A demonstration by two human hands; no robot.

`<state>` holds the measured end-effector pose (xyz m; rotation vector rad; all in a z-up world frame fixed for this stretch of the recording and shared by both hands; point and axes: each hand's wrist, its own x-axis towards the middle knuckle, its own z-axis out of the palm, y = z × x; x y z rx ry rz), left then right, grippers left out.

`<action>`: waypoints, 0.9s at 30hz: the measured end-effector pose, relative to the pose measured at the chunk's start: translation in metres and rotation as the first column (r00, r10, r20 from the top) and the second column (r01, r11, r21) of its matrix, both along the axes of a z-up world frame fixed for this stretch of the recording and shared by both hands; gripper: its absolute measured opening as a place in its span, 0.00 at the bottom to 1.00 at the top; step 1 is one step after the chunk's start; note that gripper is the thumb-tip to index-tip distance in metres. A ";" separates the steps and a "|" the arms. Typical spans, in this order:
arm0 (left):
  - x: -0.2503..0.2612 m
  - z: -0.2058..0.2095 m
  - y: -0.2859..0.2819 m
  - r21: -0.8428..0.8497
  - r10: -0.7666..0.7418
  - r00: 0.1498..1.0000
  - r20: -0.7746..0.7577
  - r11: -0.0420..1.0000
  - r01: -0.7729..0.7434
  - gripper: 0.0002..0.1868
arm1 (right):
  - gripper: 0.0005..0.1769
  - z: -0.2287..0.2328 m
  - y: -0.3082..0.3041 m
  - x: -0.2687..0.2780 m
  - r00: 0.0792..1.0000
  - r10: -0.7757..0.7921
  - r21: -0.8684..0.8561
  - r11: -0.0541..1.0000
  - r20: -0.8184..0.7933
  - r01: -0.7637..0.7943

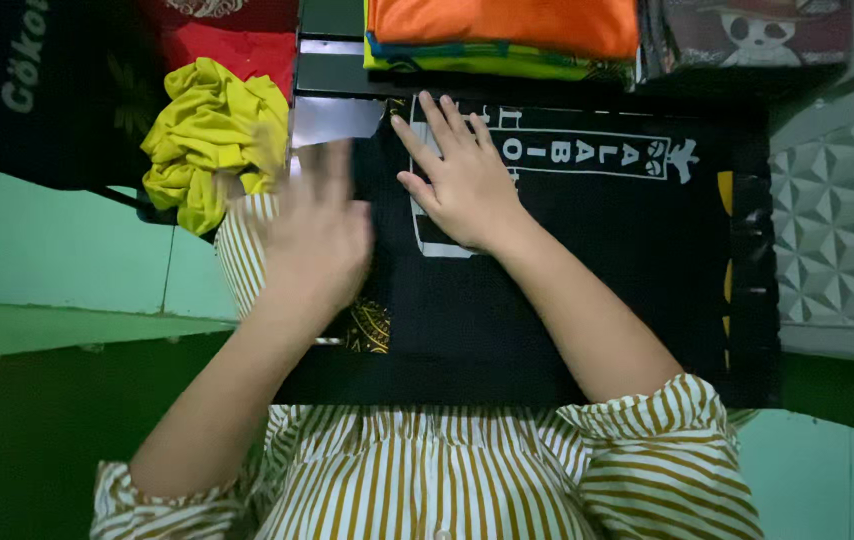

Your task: The person folds several shirts by hand on a small black table, smoothing the fabric and stacking the completed items.

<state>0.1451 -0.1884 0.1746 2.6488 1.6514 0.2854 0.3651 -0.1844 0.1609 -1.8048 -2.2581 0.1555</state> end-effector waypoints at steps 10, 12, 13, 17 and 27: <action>0.001 -0.026 0.034 -0.086 0.038 0.999 -0.017 0.996 -0.039 0.34 | 0.36 -0.001 -0.003 0.002 0.998 0.035 0.084 0.996 -0.059 -0.030; -0.005 -0.024 0.032 0.057 0.128 0.991 -0.039 0.990 -0.125 0.34 | 0.36 -0.003 -0.002 0.003 0.997 0.038 0.085 0.996 -0.064 -0.032; -0.005 -0.020 0.030 0.129 0.172 0.984 -0.045 0.978 -0.165 0.34 | 0.36 -0.004 -0.002 0.004 0.997 0.038 0.086 0.996 -0.067 -0.032; 0.003 0.005 -0.014 0.116 0.055 0.984 -0.171 0.993 -0.035 0.42 | 0.36 -0.002 0.000 0.004 0.996 0.029 0.076 0.997 -0.086 -0.022; -0.018 -0.006 -0.031 -0.375 0.033 0.994 -0.107 0.924 -0.071 0.45 | 0.36 -0.002 -0.002 0.004 0.998 0.023 0.066 0.998 -0.066 -0.019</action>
